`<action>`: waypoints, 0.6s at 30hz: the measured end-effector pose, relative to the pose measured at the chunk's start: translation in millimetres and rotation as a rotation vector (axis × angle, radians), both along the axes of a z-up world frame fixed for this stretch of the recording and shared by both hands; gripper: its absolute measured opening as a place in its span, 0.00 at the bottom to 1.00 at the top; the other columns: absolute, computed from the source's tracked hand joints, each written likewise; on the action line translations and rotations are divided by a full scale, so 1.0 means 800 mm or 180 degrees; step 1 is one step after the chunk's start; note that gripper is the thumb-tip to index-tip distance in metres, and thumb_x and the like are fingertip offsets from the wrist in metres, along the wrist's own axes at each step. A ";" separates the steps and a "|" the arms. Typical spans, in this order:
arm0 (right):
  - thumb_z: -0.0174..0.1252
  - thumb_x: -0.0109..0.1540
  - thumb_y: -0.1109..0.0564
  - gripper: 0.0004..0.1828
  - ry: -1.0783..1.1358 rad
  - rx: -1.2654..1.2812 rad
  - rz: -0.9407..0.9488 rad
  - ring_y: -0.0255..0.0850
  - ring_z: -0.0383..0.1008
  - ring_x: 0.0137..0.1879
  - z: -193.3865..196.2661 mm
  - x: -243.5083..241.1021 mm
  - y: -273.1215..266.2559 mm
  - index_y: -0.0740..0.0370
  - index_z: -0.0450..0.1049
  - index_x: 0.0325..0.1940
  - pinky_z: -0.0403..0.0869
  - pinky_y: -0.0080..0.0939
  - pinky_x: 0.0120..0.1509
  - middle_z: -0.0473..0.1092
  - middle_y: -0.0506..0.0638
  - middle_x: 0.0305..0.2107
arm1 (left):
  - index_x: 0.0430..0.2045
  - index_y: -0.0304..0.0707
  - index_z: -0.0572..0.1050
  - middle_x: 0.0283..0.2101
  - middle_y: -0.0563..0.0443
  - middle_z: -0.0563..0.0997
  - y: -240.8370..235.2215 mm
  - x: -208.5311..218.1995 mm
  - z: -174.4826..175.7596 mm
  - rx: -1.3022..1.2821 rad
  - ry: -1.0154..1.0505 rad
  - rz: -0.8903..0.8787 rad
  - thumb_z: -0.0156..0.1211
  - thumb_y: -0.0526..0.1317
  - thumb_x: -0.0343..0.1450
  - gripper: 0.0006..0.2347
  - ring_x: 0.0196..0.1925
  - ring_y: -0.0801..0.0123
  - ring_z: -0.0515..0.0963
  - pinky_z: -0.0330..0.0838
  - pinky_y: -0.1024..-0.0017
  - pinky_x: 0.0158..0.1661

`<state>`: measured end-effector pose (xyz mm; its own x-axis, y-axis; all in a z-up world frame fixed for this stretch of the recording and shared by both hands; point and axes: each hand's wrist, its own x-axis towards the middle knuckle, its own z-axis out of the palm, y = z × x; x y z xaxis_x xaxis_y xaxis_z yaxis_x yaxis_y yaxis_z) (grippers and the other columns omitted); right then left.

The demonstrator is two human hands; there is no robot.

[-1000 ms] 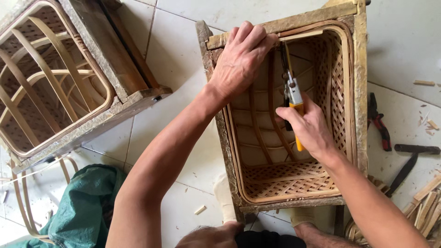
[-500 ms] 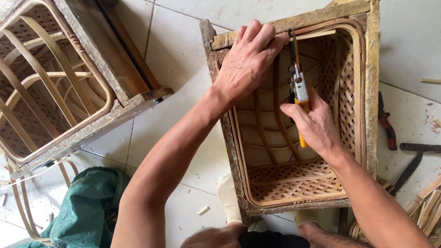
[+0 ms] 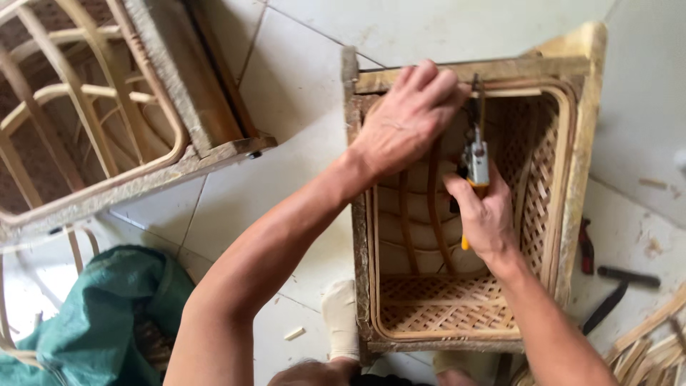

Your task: The person weaves a rectangular basket using thin wooden strips, inserting and bending them into a wooden mold. They use a hammer to secure the strips and apply glue to the joints.

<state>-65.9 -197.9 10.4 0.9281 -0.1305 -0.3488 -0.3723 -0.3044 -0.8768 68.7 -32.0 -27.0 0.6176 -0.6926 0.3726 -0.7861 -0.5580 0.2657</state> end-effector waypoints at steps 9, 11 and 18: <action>0.54 0.61 0.60 0.04 0.0413 0.0371 -0.0361 0.36 0.64 0.20 -0.009 -0.005 -0.001 0.61 0.65 0.36 0.71 0.38 0.21 0.62 0.46 0.20 | 0.57 0.31 0.75 0.48 0.49 0.67 -0.001 0.000 -0.007 -0.0016 0.0020 -0.0054 0.54 0.40 0.76 0.16 0.54 0.61 0.66 0.67 0.64 0.56; 0.56 0.63 0.60 0.06 0.0219 0.0490 -0.0642 0.34 0.70 0.26 0.003 -0.033 -0.047 0.60 0.68 0.43 0.74 0.33 0.27 0.69 0.45 0.27 | 0.56 0.35 0.76 0.48 0.50 0.68 0.001 0.002 -0.007 -0.0045 0.0166 -0.0059 0.53 0.38 0.76 0.14 0.55 0.61 0.67 0.67 0.63 0.56; 0.62 0.70 0.45 0.23 0.0308 -0.2496 -0.0610 0.50 0.75 0.47 -0.035 -0.177 -0.341 0.68 0.68 0.54 0.73 0.49 0.53 0.74 0.61 0.45 | 0.66 0.38 0.72 0.50 0.46 0.68 0.007 -0.001 0.007 0.0170 -0.0159 -0.0048 0.55 0.33 0.74 0.21 0.54 0.59 0.67 0.67 0.63 0.57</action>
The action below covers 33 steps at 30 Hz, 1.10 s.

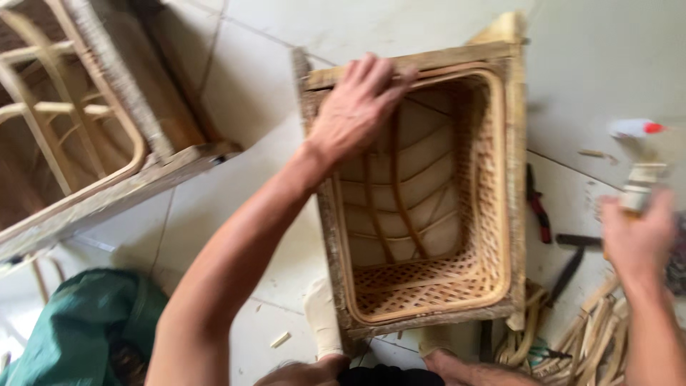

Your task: The person weaves a rectangular basket using thin wooden strips, inserting and bending them into a wooden mold. They use a hammer to secure the strips and apply glue to the joints.

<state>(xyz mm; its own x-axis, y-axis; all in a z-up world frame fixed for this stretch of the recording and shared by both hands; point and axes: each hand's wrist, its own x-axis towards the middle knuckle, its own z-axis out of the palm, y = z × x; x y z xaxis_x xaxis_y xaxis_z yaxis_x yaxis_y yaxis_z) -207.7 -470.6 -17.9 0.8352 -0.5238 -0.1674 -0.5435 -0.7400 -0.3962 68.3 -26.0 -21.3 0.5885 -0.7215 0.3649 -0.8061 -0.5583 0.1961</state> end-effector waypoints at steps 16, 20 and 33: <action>0.57 0.74 0.59 0.07 -0.1351 0.2488 0.1095 0.43 0.84 0.47 0.056 0.130 0.157 0.66 0.76 0.52 0.81 0.40 0.52 0.78 0.58 0.41 | 0.41 0.40 0.81 0.41 0.52 0.74 -0.012 -0.013 0.029 -0.0706 0.0475 0.0116 0.66 0.40 0.74 0.07 0.47 0.62 0.72 0.69 0.64 0.51; 0.59 0.67 0.46 0.18 -0.0325 0.4867 -0.0507 0.40 0.79 0.44 0.020 0.263 0.308 0.63 0.68 0.47 0.81 0.40 0.49 0.73 0.51 0.39 | 0.42 0.36 0.76 0.40 0.47 0.74 -0.014 -0.007 0.034 -0.0783 0.0626 0.0172 0.66 0.38 0.70 0.10 0.47 0.56 0.72 0.69 0.61 0.51; 0.64 0.63 0.56 0.09 -0.0710 0.5005 -0.1017 0.39 0.79 0.46 0.001 0.274 0.329 0.58 0.72 0.44 0.82 0.44 0.50 0.77 0.50 0.40 | 0.45 0.41 0.77 0.40 0.52 0.74 -0.003 -0.012 0.041 -0.0667 0.0738 0.0187 0.67 0.41 0.72 0.11 0.46 0.60 0.72 0.65 0.61 0.51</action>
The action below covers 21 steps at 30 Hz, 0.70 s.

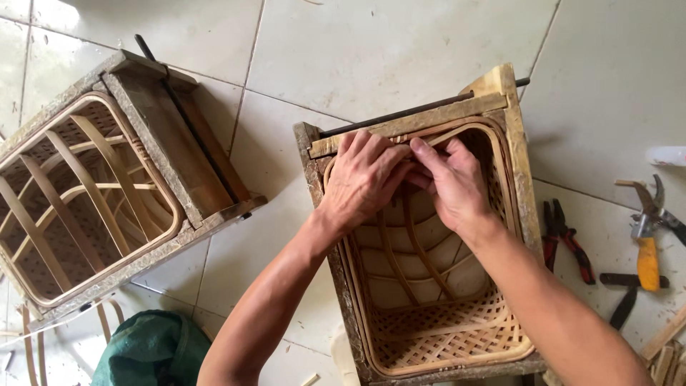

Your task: The person weaves a rectangular basket using thin wooden strips, inserting and bending them into a wooden mold. They use a hammer to secure the strips and apply glue to the joints.

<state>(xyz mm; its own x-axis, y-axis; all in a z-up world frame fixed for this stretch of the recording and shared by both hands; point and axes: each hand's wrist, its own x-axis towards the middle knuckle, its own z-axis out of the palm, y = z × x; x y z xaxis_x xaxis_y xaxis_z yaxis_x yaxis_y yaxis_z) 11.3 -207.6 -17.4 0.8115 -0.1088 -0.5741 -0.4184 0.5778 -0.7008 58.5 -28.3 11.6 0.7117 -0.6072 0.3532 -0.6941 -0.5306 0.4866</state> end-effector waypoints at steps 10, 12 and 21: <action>0.60 0.65 0.57 0.06 -0.0039 -0.0065 0.0518 0.39 0.80 0.46 0.017 0.005 -0.022 0.59 0.74 0.44 0.84 0.46 0.51 0.77 0.49 0.39 | 0.46 0.48 0.83 0.39 0.57 0.73 0.006 0.003 0.013 -0.0094 0.0213 -0.0127 0.68 0.39 0.72 0.10 0.45 0.64 0.70 0.62 0.63 0.49; 0.60 0.66 0.57 0.06 -0.0102 -0.0041 0.0598 0.39 0.80 0.46 0.018 0.006 -0.024 0.61 0.75 0.44 0.84 0.46 0.50 0.77 0.51 0.39 | 0.45 0.48 0.82 0.39 0.57 0.73 0.006 0.003 0.012 -0.0078 0.0236 -0.0158 0.68 0.39 0.72 0.09 0.45 0.64 0.70 0.62 0.63 0.50; 0.62 0.65 0.55 0.09 0.0001 -0.0172 0.0677 0.36 0.80 0.44 0.010 0.004 -0.027 0.62 0.77 0.45 0.83 0.43 0.49 0.78 0.50 0.39 | 0.44 0.48 0.83 0.38 0.56 0.73 0.004 0.003 0.013 0.0003 0.0215 -0.0156 0.68 0.39 0.72 0.08 0.45 0.63 0.70 0.62 0.62 0.50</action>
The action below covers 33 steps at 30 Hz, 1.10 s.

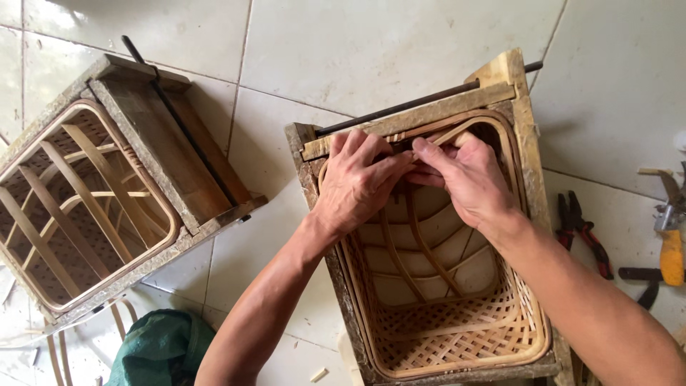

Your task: The person weaves a rectangular basket using thin wooden strips, inserting and bending them into a wooden mold. They use a hammer to secure the strips and apply glue to the joints.

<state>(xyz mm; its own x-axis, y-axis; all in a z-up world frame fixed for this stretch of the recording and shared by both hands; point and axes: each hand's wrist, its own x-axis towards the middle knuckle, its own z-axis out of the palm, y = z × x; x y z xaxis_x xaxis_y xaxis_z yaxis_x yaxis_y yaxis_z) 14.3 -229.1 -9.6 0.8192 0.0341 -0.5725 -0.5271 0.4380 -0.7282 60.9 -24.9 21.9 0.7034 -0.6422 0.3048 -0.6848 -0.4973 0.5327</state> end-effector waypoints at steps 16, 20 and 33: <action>0.68 0.67 0.53 0.14 -0.1509 -0.4242 0.1035 0.48 0.81 0.47 0.076 0.006 -0.056 0.66 0.75 0.46 0.81 0.44 0.48 0.78 0.59 0.38 | 0.33 0.38 0.81 0.70 0.51 0.68 -0.011 0.010 -0.024 0.0685 0.0017 -0.0217 0.63 0.43 0.73 0.08 0.75 0.46 0.60 0.56 0.47 0.69; 0.70 0.54 0.50 0.20 0.0379 -0.4044 0.1704 0.49 0.76 0.32 0.046 0.042 -0.102 0.65 0.73 0.40 0.77 0.51 0.36 0.77 0.60 0.28 | 0.33 0.37 0.79 0.70 0.52 0.70 -0.013 0.007 -0.037 0.0692 -0.0191 -0.0308 0.63 0.41 0.75 0.07 0.74 0.45 0.63 0.60 0.50 0.68; 0.63 0.64 0.53 0.36 -0.1797 -0.4024 0.1243 0.60 0.75 0.59 0.114 -0.108 -0.113 0.76 0.64 0.72 0.75 0.54 0.59 0.73 0.69 0.55 | 0.42 0.42 0.82 0.68 0.49 0.74 -0.005 0.025 -0.060 0.0759 -0.0187 -0.0372 0.65 0.44 0.79 0.07 0.73 0.50 0.66 0.59 0.51 0.70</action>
<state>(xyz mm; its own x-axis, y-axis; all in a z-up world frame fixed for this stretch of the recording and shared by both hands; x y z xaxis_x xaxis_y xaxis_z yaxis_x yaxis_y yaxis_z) -72.0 -319.9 81.6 0.9996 0.0291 0.0042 0.0246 -0.7503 -0.6607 80.5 -29.1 -26.3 0.6059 -0.7765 0.1731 -0.7711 -0.5197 0.3677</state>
